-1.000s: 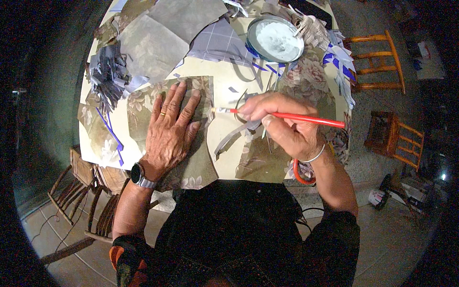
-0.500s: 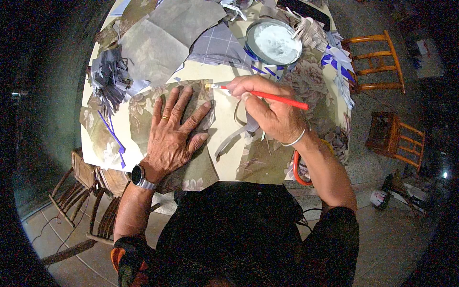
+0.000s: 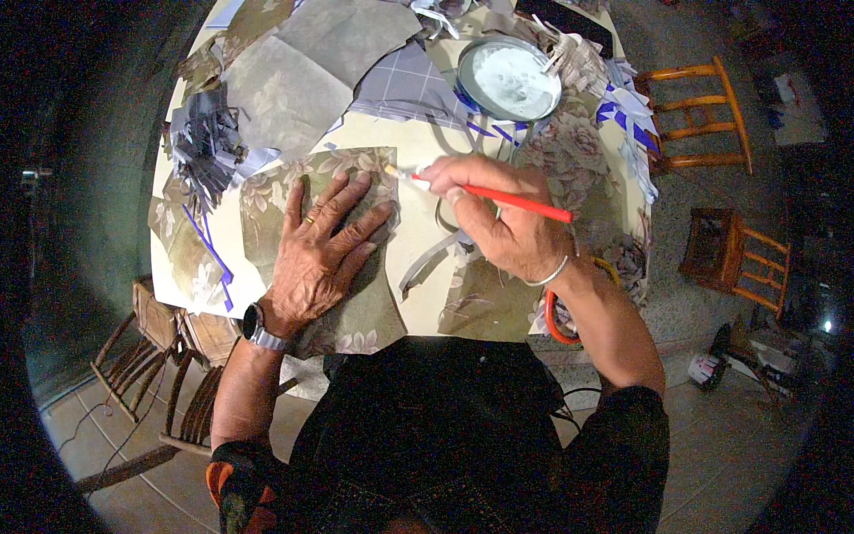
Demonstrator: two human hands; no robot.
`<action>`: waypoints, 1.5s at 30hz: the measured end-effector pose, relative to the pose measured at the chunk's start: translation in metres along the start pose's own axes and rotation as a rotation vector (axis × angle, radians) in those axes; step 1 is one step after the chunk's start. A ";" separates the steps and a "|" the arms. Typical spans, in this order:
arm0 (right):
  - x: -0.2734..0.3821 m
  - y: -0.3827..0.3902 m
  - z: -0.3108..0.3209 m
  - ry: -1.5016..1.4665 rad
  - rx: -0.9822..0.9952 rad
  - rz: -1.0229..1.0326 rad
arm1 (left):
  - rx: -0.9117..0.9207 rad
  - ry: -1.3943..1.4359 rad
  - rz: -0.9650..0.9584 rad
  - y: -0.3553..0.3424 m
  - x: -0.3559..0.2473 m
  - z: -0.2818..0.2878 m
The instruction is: The person cuts floral patterned fabric using scissors and applies glue to the edges with a brush.
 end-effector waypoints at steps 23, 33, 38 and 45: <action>0.024 0.003 0.003 0.092 -0.024 0.138 | -0.003 0.024 0.017 0.000 0.002 -0.001; 0.050 0.017 0.021 0.304 -0.011 0.235 | 0.001 0.061 0.019 0.001 0.001 -0.001; 0.018 0.030 0.041 0.732 0.029 0.085 | -0.025 0.085 -0.001 0.001 0.000 0.003; -0.013 0.038 0.041 0.971 0.165 -0.073 | -0.033 0.097 0.003 0.001 0.002 0.003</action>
Point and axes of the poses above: each hand's wrist, its own y-axis away from the middle knuckle, its own z-axis out of the back of the hand, x = y × z, the point moved 7 cm from there along -y, towards the middle knuckle, and after that the axes turned 10 degrees about z, right-handed, at the moved point
